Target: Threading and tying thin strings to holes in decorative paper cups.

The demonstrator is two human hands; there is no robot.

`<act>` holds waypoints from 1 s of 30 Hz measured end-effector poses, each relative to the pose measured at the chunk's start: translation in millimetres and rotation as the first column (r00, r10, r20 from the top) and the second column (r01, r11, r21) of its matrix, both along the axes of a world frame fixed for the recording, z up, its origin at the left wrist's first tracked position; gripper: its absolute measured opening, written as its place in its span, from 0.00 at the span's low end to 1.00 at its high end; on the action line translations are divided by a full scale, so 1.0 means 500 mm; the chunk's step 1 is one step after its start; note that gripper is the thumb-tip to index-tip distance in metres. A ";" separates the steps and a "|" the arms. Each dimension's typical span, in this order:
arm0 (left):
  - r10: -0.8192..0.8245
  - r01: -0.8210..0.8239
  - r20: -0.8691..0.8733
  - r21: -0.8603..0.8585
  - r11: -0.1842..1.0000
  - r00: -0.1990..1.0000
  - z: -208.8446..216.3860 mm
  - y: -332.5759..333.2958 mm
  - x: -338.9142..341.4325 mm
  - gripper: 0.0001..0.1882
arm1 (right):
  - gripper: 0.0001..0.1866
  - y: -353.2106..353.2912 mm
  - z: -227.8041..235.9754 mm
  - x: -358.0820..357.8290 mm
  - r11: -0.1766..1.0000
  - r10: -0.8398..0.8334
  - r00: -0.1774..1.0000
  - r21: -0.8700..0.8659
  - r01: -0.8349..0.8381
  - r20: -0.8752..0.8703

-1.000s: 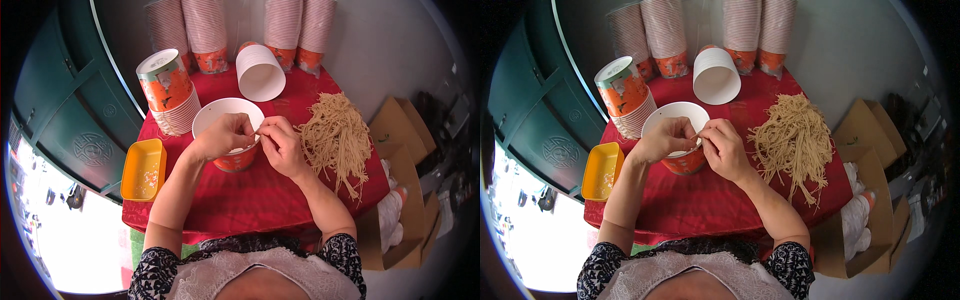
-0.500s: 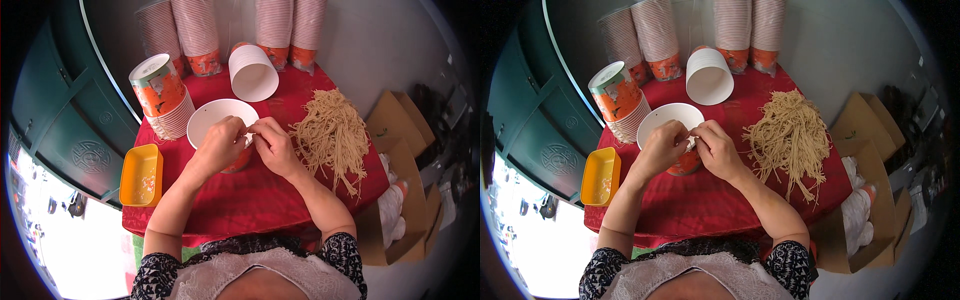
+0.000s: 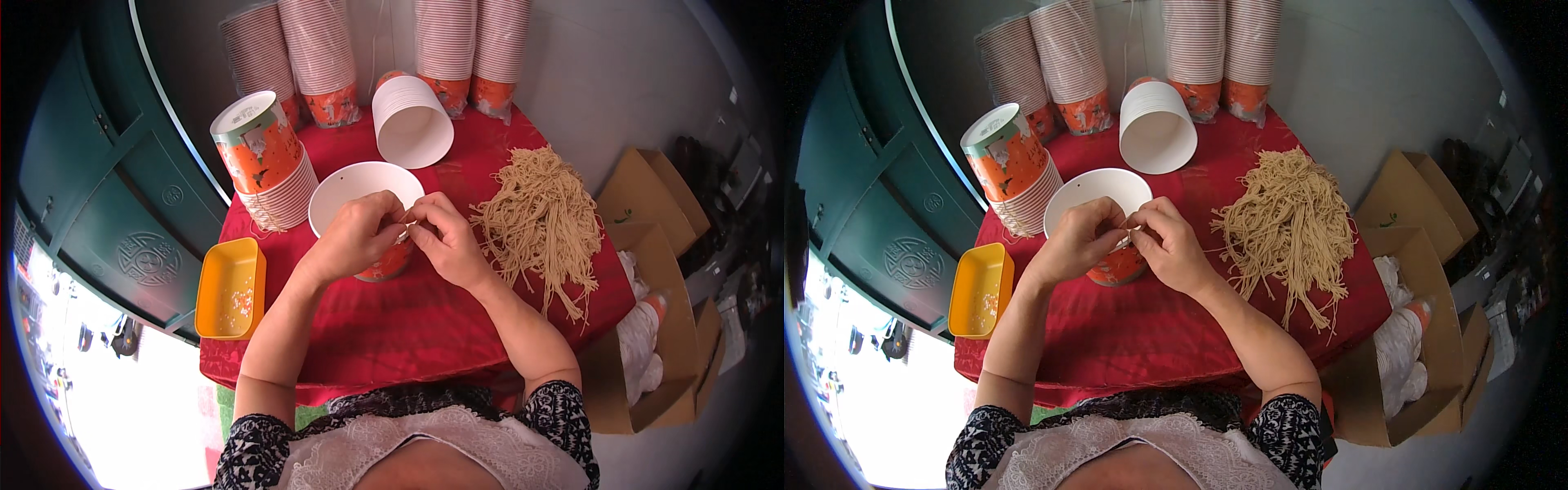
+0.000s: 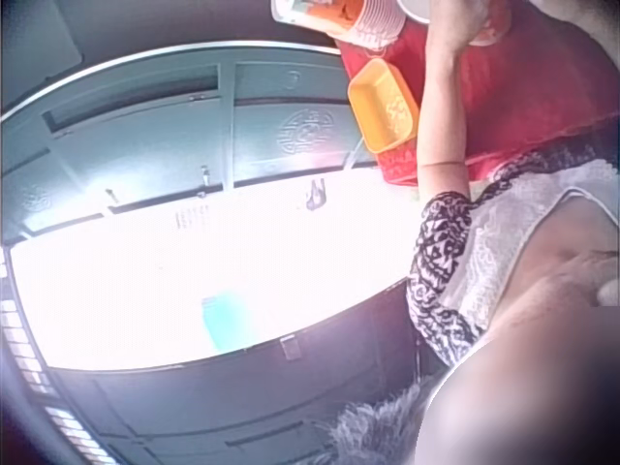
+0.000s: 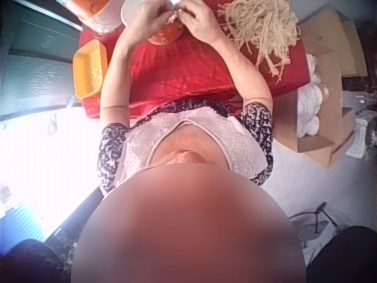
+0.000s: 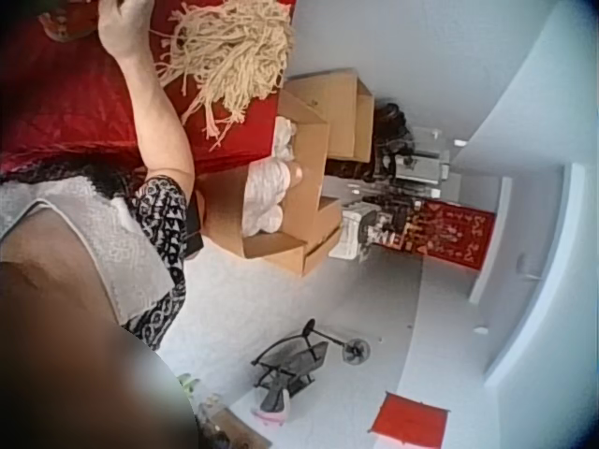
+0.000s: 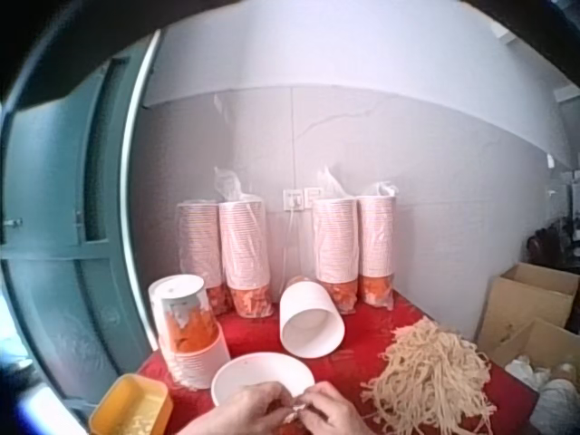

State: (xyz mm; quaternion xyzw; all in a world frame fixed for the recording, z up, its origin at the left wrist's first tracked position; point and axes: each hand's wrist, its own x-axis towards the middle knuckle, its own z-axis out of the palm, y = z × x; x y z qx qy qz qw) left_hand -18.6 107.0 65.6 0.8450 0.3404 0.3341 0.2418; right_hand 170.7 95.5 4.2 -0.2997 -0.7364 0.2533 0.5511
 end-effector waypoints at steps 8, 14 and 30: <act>-0.010 0.011 0.018 -0.062 0.998 1.000 -0.002 0.005 -0.001 0.07 | 0.02 0.007 -0.014 0.000 0.996 0.052 0.992 -0.065 -0.060 -0.117; -0.046 0.087 0.153 -0.273 0.958 0.987 -0.012 0.019 -0.012 0.05 | 0.02 0.000 -0.008 -0.006 1.000 0.028 0.996 0.007 -0.027 -0.085; 0.169 -0.125 0.141 -0.280 0.952 0.975 -0.011 0.026 -0.012 0.06 | 0.06 -0.014 0.027 -0.007 0.853 -0.161 0.944 0.521 -0.014 0.288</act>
